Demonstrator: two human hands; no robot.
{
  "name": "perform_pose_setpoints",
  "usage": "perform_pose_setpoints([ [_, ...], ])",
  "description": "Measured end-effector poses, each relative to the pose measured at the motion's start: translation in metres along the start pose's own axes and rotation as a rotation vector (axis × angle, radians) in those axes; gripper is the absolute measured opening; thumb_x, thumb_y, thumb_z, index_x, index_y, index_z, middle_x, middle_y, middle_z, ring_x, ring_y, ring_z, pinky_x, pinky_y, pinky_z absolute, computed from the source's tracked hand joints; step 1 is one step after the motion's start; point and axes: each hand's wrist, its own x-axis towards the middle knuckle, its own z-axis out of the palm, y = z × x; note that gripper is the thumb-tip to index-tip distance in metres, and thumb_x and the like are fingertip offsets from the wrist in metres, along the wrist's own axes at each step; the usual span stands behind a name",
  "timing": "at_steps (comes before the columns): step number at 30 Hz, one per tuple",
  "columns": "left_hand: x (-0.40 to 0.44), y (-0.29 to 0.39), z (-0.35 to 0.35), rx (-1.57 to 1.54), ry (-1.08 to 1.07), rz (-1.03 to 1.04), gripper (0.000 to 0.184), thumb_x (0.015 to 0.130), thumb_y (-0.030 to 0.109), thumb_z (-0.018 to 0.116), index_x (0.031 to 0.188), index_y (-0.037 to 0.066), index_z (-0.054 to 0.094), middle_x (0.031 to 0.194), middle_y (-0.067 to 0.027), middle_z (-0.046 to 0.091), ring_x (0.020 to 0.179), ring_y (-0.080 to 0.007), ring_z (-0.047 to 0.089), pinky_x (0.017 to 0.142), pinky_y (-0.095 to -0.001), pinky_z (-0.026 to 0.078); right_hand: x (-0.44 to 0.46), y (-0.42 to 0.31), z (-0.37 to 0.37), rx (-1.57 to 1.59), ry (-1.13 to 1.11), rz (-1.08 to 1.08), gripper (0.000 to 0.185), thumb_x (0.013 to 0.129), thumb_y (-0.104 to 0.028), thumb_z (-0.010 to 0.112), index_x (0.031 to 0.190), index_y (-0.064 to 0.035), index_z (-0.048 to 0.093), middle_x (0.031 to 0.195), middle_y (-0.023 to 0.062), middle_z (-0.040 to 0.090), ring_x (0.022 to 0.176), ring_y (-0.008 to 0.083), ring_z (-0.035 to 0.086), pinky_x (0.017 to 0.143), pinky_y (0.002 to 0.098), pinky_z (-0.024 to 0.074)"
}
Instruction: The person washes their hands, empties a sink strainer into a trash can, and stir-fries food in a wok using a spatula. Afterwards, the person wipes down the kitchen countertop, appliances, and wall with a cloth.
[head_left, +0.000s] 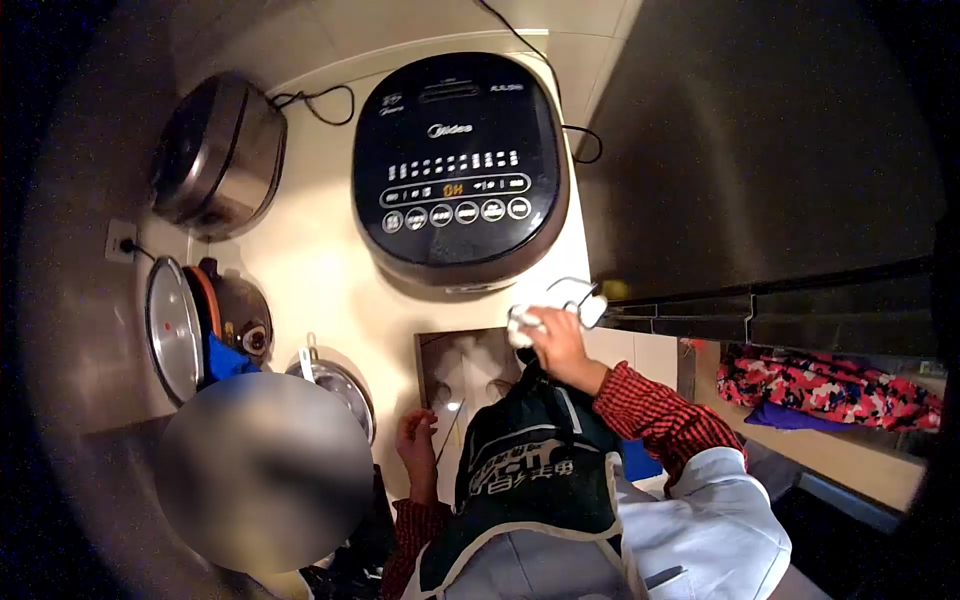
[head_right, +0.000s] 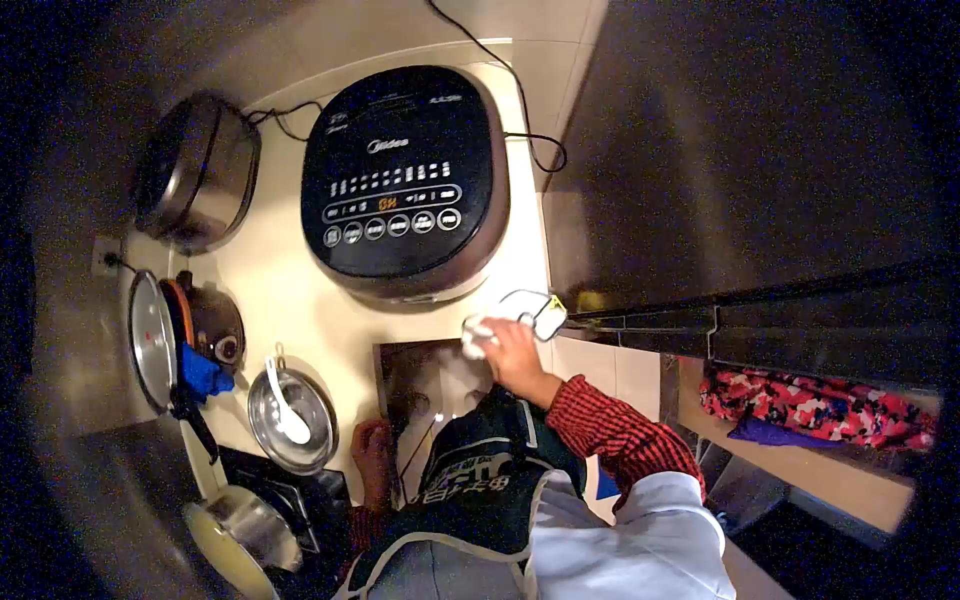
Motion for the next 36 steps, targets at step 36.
perform_pose_setpoints([
  [36, 0.072, -0.007, 0.017, -0.143, 0.049, 0.119, 0.009, 0.079, 0.01, 0.053, 0.085, 0.002, 0.053, 0.077, -0.0051, 0.054, 0.07, -0.0128, 0.053, 0.066, -0.0251, 0.043, 0.225, 0.183, -0.101, 0.096, 0.502, 0.334, 0.035, 0.081, -0.021, 0.05, 0.11, -0.0016, 0.049, 0.113, 0.0214, 0.04, 0.101, 0.0316, 0.042, 0.087, 0.034, 0.0345],
])
